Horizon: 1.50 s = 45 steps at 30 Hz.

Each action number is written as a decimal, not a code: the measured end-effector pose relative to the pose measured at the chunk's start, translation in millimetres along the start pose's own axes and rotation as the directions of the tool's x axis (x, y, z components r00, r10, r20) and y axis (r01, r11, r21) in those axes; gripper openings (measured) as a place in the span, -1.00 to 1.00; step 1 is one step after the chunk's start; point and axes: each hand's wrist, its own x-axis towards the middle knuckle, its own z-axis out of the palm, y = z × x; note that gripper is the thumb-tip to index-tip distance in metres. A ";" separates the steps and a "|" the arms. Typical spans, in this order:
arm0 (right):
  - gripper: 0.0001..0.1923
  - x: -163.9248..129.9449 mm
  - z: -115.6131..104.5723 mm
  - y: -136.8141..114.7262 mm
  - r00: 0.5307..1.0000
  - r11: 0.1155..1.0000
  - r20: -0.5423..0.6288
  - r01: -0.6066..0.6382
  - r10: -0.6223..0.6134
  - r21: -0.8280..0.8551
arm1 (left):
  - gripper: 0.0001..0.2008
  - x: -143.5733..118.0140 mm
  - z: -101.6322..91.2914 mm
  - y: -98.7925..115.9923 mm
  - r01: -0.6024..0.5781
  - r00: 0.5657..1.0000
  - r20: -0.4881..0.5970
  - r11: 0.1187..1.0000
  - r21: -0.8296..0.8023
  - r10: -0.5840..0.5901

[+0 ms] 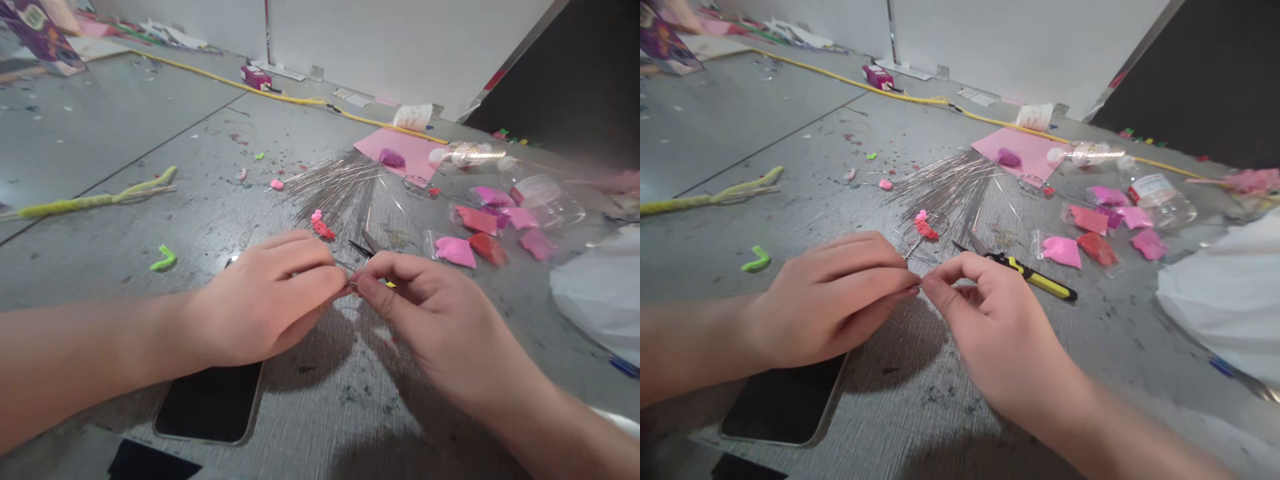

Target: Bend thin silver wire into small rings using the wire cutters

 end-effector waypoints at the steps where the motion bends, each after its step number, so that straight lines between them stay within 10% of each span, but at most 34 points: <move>1: -0.78 -0.3 0.7 -0.6 1.000 0.999 -0.011 0.023 -0.023 -0.027 | -0.83 0.2 0.3 0.7 0.013 1.000 0.004 1.000 -0.024 -0.013; 9: -0.87 -1.3 13.7 10.5 0.859 0.889 -0.255 0.391 -0.445 -0.237 | -0.82 6.6 -1.3 11.1 0.264 0.964 0.029 0.930 -0.257 -0.265; 18: -0.94 5.4 4.3 10.3 0.974 0.972 -0.094 0.214 -0.206 0.095 | -0.86 7.0 1.4 1.9 0.318 0.945 0.010 0.912 -0.261 -0.327; 30: -0.85 0.4 13.2 17.6 0.922 0.943 -0.235 0.328 -0.308 0.053 | -0.84 8.4 -0.5 6.7 0.386 0.920 0.078 0.855 -0.346 -0.383; 39: -0.71 -1.4 -1.1 20.7 0.677 0.570 0.022 0.635 -0.735 -0.522 | -0.75 6.2 1.8 14.1 0.512 0.853 0.168 0.725 -0.462 -0.495; 45: -0.81 0.8 5.7 19.9 0.803 0.809 -0.177 0.509 -0.569 -0.294 | -0.85 6.0 1.9 4.2 0.330 0.939 0.011 0.893 -0.308 -0.343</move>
